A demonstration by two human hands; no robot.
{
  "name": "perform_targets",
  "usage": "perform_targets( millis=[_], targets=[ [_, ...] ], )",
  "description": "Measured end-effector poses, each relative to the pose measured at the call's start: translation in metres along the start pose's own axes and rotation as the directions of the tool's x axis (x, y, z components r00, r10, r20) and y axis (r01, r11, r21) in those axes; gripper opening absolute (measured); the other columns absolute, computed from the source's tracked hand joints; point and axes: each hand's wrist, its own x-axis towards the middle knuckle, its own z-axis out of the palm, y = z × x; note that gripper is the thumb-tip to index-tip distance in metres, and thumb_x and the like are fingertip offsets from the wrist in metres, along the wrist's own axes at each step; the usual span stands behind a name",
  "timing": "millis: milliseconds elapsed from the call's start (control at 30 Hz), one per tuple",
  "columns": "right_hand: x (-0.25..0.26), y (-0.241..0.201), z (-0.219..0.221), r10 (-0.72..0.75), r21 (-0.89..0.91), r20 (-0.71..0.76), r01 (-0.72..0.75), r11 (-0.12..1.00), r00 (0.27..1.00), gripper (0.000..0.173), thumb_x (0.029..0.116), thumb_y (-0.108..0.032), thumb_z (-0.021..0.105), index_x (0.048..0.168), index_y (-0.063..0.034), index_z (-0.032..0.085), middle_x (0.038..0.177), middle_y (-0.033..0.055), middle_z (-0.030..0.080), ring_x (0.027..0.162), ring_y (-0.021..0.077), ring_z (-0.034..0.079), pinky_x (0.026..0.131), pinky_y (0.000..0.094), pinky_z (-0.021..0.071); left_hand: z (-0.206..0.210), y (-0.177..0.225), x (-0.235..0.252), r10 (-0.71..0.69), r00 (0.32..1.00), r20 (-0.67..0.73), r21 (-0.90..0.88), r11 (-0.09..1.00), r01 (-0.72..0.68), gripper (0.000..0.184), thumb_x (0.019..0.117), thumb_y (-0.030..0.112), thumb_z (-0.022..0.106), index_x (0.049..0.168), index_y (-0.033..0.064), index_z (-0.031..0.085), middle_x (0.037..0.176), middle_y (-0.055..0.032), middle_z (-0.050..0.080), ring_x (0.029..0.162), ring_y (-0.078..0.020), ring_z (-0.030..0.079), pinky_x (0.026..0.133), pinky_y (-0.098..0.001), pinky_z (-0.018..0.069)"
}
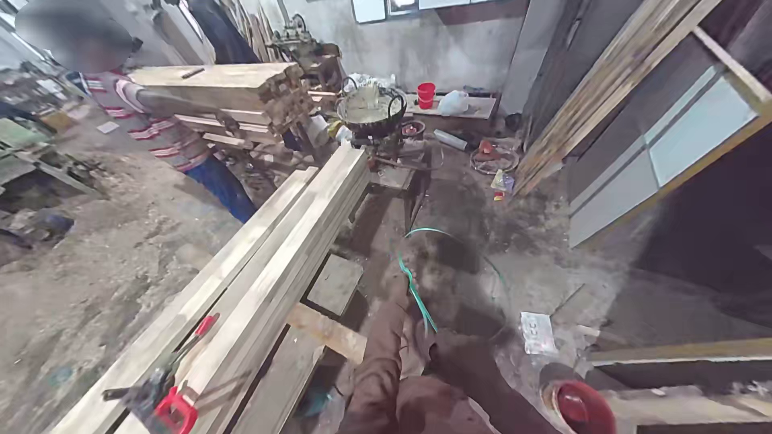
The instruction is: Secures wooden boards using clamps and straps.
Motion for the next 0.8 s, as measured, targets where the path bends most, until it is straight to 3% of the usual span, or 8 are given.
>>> perform_targets(
  millis=[33, 133, 233, 333, 467, 600, 733, 800],
  targets=[
    [0.024, 0.019, -0.001, -0.012, -0.083, -0.077, 0.006, 0.997, 0.997, 0.033, 0.1010, -0.028, 0.051, 0.117, -0.0036, 0.068, 0.104, 0.0207, 0.073, 0.096, 0.0398, 0.073, 0.078, 0.0574, 0.0570, 0.005, -0.002, 0.021, 0.083, 0.992, 0.094, 0.048, 0.995, -0.088, 0.026, 0.1099, 0.011, 0.041, 0.114, -0.0053, 0.061, 0.076, -0.0066, 0.062, 0.055, -0.0102, 0.057, 0.052, -0.0256, 0.0513],
    [0.072, 0.047, -0.054, 0.127, -0.047, 0.080, -0.124, 0.991, 0.989, 0.036, 0.1076, -0.017, 0.044, 0.130, 0.0010, 0.064, 0.125, 0.0281, 0.066, 0.120, 0.0473, 0.061, 0.102, 0.0640, 0.0440, 0.026, 0.001, 0.079, 0.266, 0.919, 0.291, 0.429, 0.822, -0.373, 0.035, 0.1114, 0.018, 0.040, 0.129, -0.0030, 0.062, 0.089, -0.0110, 0.065, 0.068, -0.0145, 0.059, 0.065, -0.0316, 0.0531],
    [0.121, 0.075, -0.087, 0.049, -0.167, -0.089, -0.064, 0.984, 0.995, 0.025, 0.1028, -0.016, 0.053, 0.108, -0.0002, 0.072, 0.097, 0.0240, 0.072, 0.097, 0.0440, 0.070, 0.082, 0.0609, 0.0523, 0.047, 0.032, 0.107, 0.192, 0.918, 0.348, 0.707, 0.589, -0.391, 0.047, 0.1097, 0.029, 0.046, 0.142, -0.0061, 0.047, 0.126, -0.0271, 0.062, 0.112, -0.0350, 0.064, 0.100, -0.0501, 0.0513],
    [0.160, 0.081, -0.114, 0.007, -0.218, -0.101, -0.029, 0.975, 0.995, 0.022, 0.0989, -0.013, 0.056, 0.107, -0.0015, 0.073, 0.096, 0.0235, 0.073, 0.095, 0.0439, 0.071, 0.080, 0.0611, 0.0522, 0.063, 0.061, 0.127, 0.195, 0.948, 0.252, 0.798, 0.512, -0.318, 0.048, 0.1070, 0.026, 0.051, 0.142, -0.0071, 0.049, 0.132, -0.0270, 0.061, 0.126, -0.0388, 0.060, 0.110, -0.0527, 0.0453],
    [0.199, 0.053, -0.118, -0.026, -0.069, 0.090, 0.032, 0.997, 0.996, 0.032, 0.1051, -0.018, 0.050, 0.122, 0.0029, 0.068, 0.116, 0.0264, 0.069, 0.112, 0.0436, 0.065, 0.095, 0.0602, 0.0480, 0.057, 0.078, 0.175, 0.130, 0.991, -0.038, 0.595, 0.799, -0.082, 0.042, 0.1101, 0.030, 0.045, 0.128, -0.0057, 0.061, 0.109, -0.0187, 0.072, 0.096, -0.0273, 0.072, 0.091, -0.0444, 0.0573],
    [0.230, 0.050, -0.092, -0.299, -0.074, 0.008, 0.299, 0.951, 0.954, 0.017, 0.0965, -0.010, 0.059, 0.100, 0.0016, 0.070, 0.095, 0.0212, 0.072, 0.094, 0.0409, 0.072, 0.080, 0.0572, 0.0569, 0.030, 0.092, 0.185, 0.073, 0.951, -0.302, 0.525, 0.845, 0.102, 0.038, 0.1040, 0.029, 0.053, 0.123, -0.0016, 0.066, 0.112, -0.0196, 0.070, 0.098, -0.0297, 0.068, 0.090, -0.0487, 0.0541],
    [0.280, 0.096, -0.107, -0.474, -0.165, -0.395, 0.447, 0.879, 0.787, 0.017, 0.0919, -0.021, 0.064, 0.088, -0.0090, 0.075, 0.078, 0.0116, 0.072, 0.075, 0.0324, 0.073, 0.061, 0.0524, 0.0587, 0.005, 0.130, 0.202, 0.360, 0.922, -0.143, 0.512, 0.824, -0.242, 0.031, 0.1061, 0.021, 0.053, 0.125, 0.0002, 0.066, 0.099, -0.0156, 0.070, 0.080, -0.0230, 0.069, 0.074, -0.0408, 0.0600],
    [0.311, 0.129, -0.125, -0.454, -0.219, -0.513, 0.400, 0.890, 0.729, 0.012, 0.0920, -0.017, 0.066, 0.094, -0.0123, 0.077, 0.097, 0.0181, 0.070, 0.092, 0.0416, 0.068, 0.077, 0.0603, 0.0560, -0.003, 0.167, 0.180, 0.401, 0.914, 0.068, 0.361, 0.844, -0.397, 0.034, 0.1084, 0.018, 0.047, 0.133, -0.0006, 0.062, 0.089, -0.0077, 0.067, 0.070, -0.0127, 0.063, 0.067, -0.0305, 0.0565]
  ],
)
